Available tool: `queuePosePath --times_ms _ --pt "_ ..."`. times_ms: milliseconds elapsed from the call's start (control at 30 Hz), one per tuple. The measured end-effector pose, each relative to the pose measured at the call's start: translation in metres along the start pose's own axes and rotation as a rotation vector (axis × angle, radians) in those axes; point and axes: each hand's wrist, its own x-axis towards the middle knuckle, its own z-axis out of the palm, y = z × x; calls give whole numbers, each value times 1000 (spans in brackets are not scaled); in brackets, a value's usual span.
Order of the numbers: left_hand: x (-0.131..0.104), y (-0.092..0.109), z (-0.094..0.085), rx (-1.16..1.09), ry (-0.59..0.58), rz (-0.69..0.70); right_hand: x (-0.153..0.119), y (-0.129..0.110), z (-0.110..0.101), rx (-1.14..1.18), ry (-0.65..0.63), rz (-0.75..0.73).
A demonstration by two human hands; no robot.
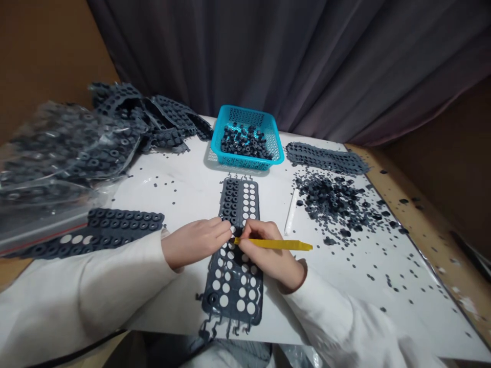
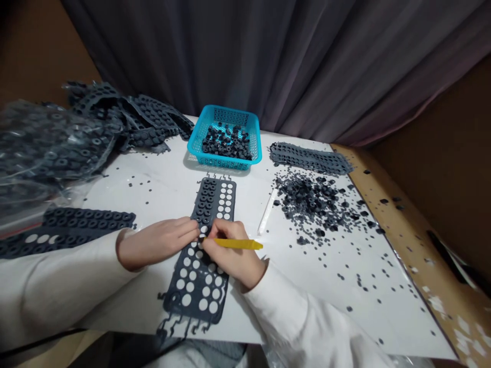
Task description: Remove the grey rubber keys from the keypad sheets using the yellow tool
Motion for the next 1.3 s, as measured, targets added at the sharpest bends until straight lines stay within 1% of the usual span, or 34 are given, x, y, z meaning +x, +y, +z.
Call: queuePosePath --times_ms 100,200,267,300,367,433,467,500,533,567,633,700,833,900,1000,1033,1100,1200,1300 --pt "0 0 4 -18 26 -44 1 1 0 21 5 0" --pt "2 -1 4 -171 71 -96 1 3 -1 34 10 -2" --pt "4 0 0 -300 119 -135 1 4 -1 38 7 10" --pt "5 1 -3 -360 162 -160 1 4 -1 38 4 17" --pt "5 1 -12 -460 300 -246 1 4 -1 41 0 25" --pt "4 0 -20 -554 471 -370 2 4 -1 53 -3 31" --pt "3 -2 -23 -613 538 -433 2 4 -1 63 -3 36" --pt "2 -4 -24 -689 572 -491 2 4 -1 76 -4 43" --pt "1 -5 -25 -785 568 -536 2 5 -1 88 -3 47" --pt "1 -6 -25 -897 532 -571 2 5 -1 98 -3 48" --pt "0 -7 -22 -1128 418 -620 2 6 -1 103 3 40" --pt "1 -6 -19 -1316 324 -640 2 7 -1 88 10 20" --pt "1 -3 -17 -1551 242 -657 0 6 -2 109 -5 4" --pt "1 -2 -18 -1638 224 -678 -2 2 -3 193 45 -22" --pt "0 1 -19 -1728 197 -697 -5 -5 -3 273 198 -169" --pt "0 2 -19 -1746 184 -698 -5 -7 -3 260 217 -219" --pt "0 5 -19 -1760 160 -698 -5 -9 -1 198 183 -276" --pt "2 10 -16 -1712 112 -696 -4 -8 4 129 113 -291" --pt "4 15 -12 -1595 85 -685 -3 -6 10 145 148 -283"
